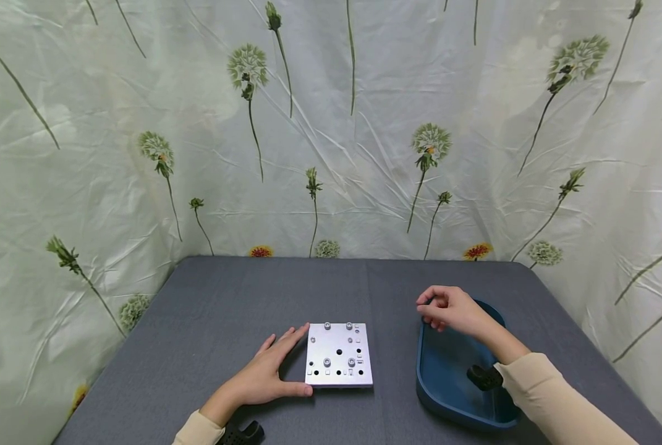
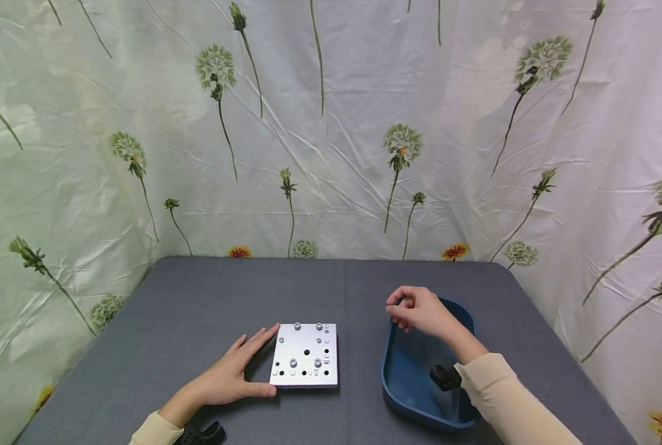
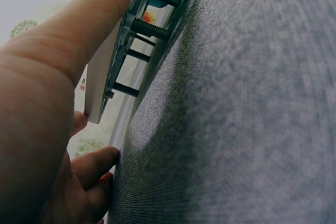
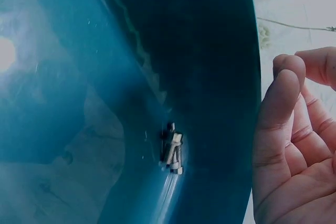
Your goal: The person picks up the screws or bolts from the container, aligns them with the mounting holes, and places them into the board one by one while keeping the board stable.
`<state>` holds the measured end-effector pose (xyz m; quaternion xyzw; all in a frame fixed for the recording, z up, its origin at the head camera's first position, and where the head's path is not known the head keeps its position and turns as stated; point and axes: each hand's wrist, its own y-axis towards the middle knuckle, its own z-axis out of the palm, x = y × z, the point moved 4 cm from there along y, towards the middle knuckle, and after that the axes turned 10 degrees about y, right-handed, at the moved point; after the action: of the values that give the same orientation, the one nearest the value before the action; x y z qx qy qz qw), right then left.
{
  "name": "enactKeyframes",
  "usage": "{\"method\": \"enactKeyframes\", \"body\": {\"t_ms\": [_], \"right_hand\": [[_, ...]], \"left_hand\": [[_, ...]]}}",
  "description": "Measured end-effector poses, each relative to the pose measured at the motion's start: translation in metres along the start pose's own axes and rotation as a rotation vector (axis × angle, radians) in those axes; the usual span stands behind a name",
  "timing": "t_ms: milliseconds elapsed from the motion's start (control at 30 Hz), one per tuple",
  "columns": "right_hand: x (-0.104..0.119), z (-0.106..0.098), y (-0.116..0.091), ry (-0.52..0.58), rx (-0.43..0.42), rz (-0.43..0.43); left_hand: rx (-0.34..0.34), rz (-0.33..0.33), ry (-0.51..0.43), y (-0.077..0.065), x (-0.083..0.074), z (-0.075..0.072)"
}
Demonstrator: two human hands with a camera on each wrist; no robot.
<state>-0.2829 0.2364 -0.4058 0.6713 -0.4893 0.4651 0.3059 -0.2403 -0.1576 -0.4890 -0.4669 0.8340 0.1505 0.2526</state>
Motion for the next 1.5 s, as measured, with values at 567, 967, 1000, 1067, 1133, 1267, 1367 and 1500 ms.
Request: {"method": "enactKeyframes", "body": {"t_ms": [567, 967, 1000, 1067, 1133, 1267, 1367, 1500], "right_hand": [[-0.021, -0.02, -0.001, -0.119, -0.106, 0.064], [-0.04, -0.027, 0.0, -0.231, -0.154, 0.155], [-0.041, -0.026, 0.0, -0.237, -0.152, 0.159], [-0.043, -0.026, 0.0, -0.243, -0.149, 0.166], [-0.045, -0.025, 0.0, -0.249, -0.144, 0.165], [-0.047, -0.024, 0.0, -0.26, -0.131, 0.153], [-0.049, -0.023, 0.001, -0.258, -0.118, 0.159], [-0.052, -0.023, 0.002, -0.259, -0.11, 0.167]], "left_hand": [[-0.005, 0.013, -0.006, 0.0, 0.002, 0.0], [-0.007, 0.021, -0.002, 0.0, 0.003, 0.0], [-0.007, 0.022, -0.001, 0.0, 0.003, 0.0], [-0.006, 0.023, 0.001, 0.0, 0.003, 0.001], [-0.005, 0.022, 0.0, 0.001, 0.003, 0.001], [-0.002, 0.019, -0.005, 0.001, 0.003, 0.001], [-0.001, 0.015, -0.006, 0.001, 0.002, 0.001], [0.0, 0.009, -0.001, 0.001, 0.002, 0.001]]}}
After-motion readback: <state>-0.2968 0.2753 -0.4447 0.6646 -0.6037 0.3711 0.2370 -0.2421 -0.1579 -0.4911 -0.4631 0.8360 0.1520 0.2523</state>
